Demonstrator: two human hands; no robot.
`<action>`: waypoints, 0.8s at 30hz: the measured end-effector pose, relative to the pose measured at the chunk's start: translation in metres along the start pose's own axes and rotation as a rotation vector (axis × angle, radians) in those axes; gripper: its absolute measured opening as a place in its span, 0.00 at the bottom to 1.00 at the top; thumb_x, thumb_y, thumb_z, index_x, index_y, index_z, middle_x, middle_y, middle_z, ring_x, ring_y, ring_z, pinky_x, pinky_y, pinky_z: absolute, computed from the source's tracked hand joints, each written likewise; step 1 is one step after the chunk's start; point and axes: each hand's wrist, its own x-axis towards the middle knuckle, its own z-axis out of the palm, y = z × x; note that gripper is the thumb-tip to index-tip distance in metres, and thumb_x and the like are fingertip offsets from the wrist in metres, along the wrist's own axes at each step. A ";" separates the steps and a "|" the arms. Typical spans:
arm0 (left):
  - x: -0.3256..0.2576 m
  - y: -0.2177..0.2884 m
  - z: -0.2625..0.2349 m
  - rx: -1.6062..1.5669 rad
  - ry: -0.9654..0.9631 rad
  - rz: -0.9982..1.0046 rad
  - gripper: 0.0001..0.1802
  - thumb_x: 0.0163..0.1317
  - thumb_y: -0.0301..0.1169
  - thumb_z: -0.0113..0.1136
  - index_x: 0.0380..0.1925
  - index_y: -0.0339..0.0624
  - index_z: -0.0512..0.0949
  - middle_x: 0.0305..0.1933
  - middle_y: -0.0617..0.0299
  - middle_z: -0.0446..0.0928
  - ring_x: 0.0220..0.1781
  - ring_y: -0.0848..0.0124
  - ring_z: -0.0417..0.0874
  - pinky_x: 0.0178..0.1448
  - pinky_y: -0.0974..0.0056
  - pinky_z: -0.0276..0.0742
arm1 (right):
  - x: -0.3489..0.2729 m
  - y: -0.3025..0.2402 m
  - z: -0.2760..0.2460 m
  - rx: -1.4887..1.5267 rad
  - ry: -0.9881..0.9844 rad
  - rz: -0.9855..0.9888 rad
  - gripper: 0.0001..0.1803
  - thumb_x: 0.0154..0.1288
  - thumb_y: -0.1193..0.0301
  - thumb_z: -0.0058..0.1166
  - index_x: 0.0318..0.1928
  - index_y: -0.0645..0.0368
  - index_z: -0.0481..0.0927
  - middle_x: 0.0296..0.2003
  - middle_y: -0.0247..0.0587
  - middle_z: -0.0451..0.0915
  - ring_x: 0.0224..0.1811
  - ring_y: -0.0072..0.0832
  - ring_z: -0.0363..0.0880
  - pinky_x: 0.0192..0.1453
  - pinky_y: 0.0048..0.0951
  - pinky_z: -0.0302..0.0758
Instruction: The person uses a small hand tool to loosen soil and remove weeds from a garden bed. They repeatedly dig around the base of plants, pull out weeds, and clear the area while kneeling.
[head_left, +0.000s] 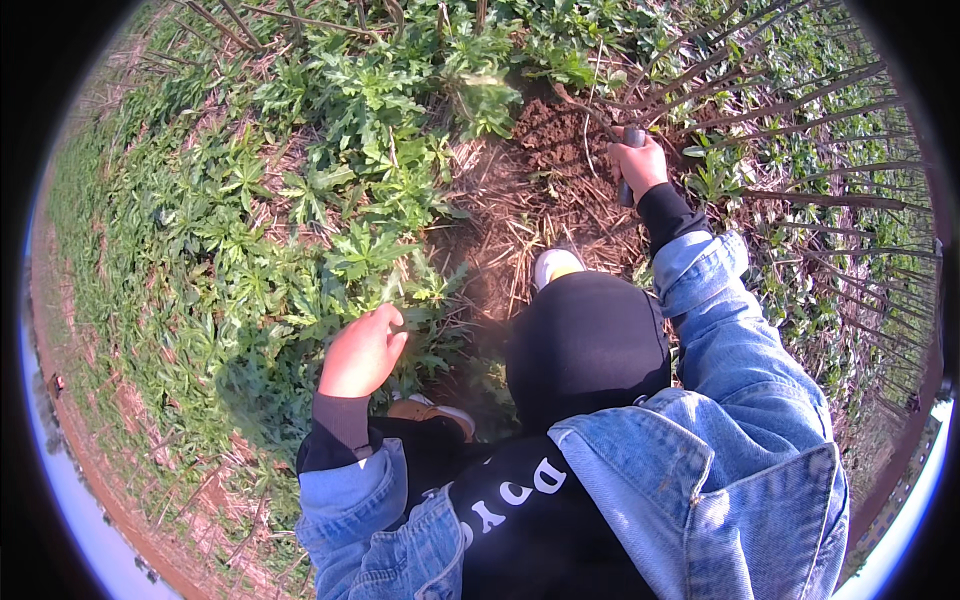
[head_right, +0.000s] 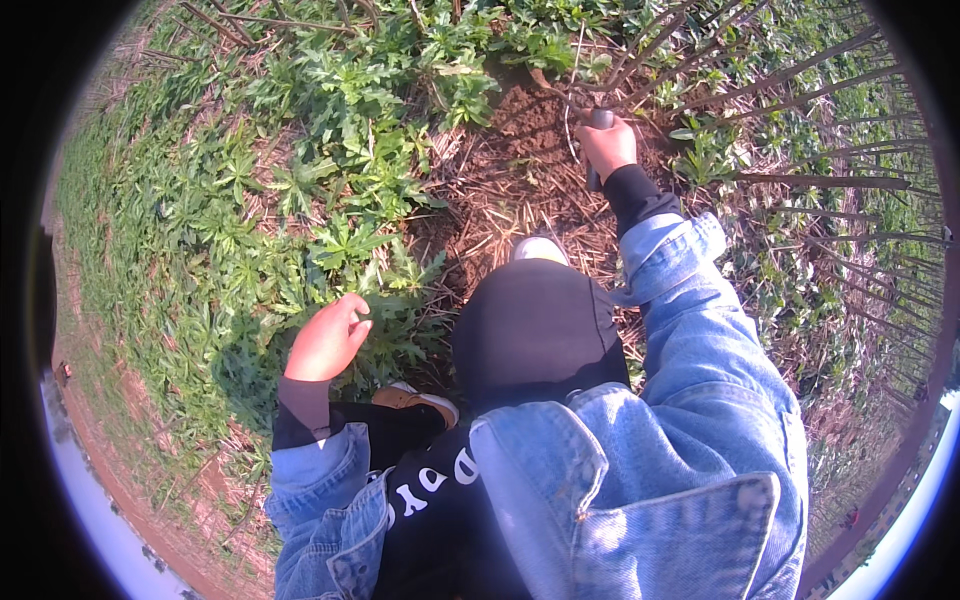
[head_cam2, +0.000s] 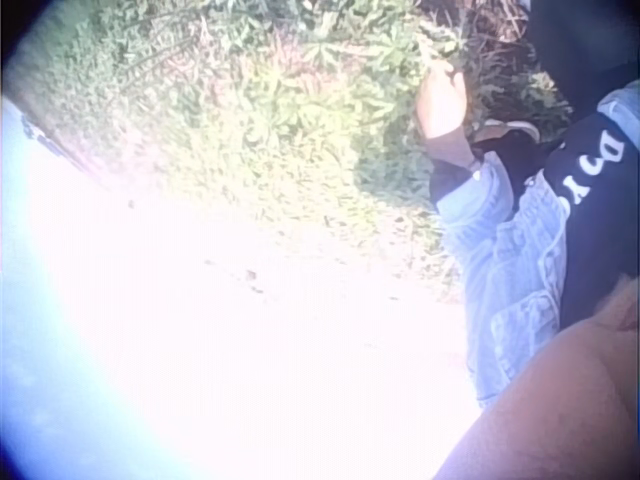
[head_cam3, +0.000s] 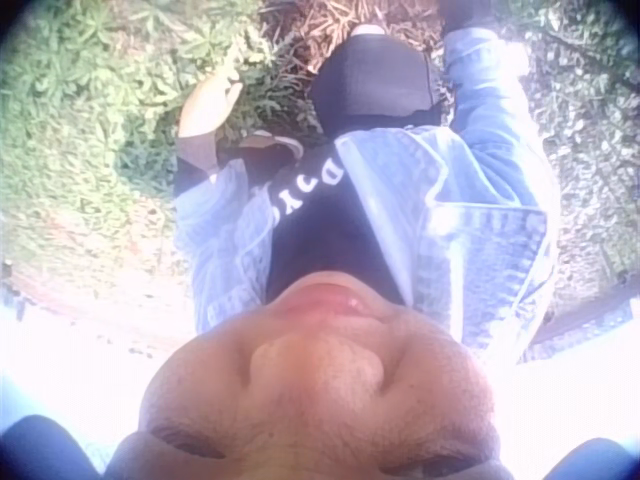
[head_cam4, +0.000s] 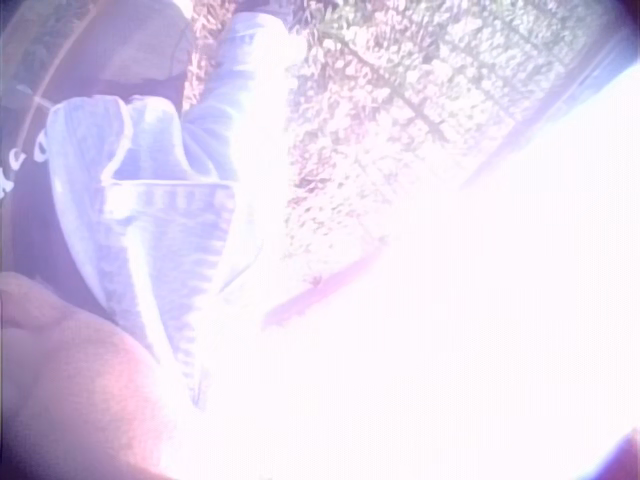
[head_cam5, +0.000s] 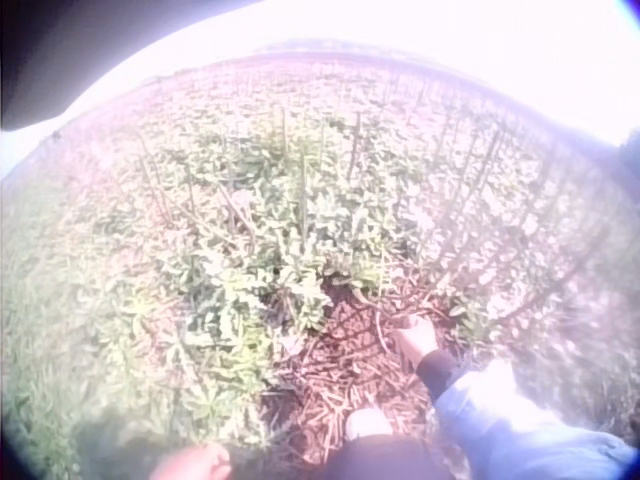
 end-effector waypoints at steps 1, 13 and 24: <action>0.000 0.000 0.000 -0.005 -0.005 -0.006 0.12 0.56 0.32 0.60 0.37 0.43 0.71 0.31 0.51 0.78 0.35 0.53 0.80 0.38 0.54 0.74 | -0.002 0.003 0.000 -0.033 -0.026 0.045 0.15 0.51 0.76 0.57 0.43 0.62 0.80 0.21 0.34 0.77 0.15 0.22 0.72 0.20 0.25 0.71; 0.011 -0.011 0.009 -0.006 -0.006 0.006 0.13 0.57 0.33 0.61 0.39 0.44 0.70 0.27 0.55 0.75 0.31 0.57 0.79 0.33 0.57 0.72 | 0.057 0.003 0.046 -0.788 -0.051 -0.125 0.19 0.50 0.66 0.56 0.41 0.66 0.78 0.39 0.58 0.80 0.45 0.47 0.80 0.50 0.39 0.75; 0.046 -0.031 0.016 -0.065 -0.139 -0.038 0.13 0.56 0.31 0.59 0.39 0.43 0.70 0.30 0.49 0.76 0.35 0.50 0.79 0.38 0.53 0.73 | 0.079 0.040 0.093 -0.756 0.034 -0.056 0.17 0.53 0.67 0.54 0.44 0.57 0.78 0.39 0.53 0.81 0.45 0.46 0.80 0.51 0.38 0.76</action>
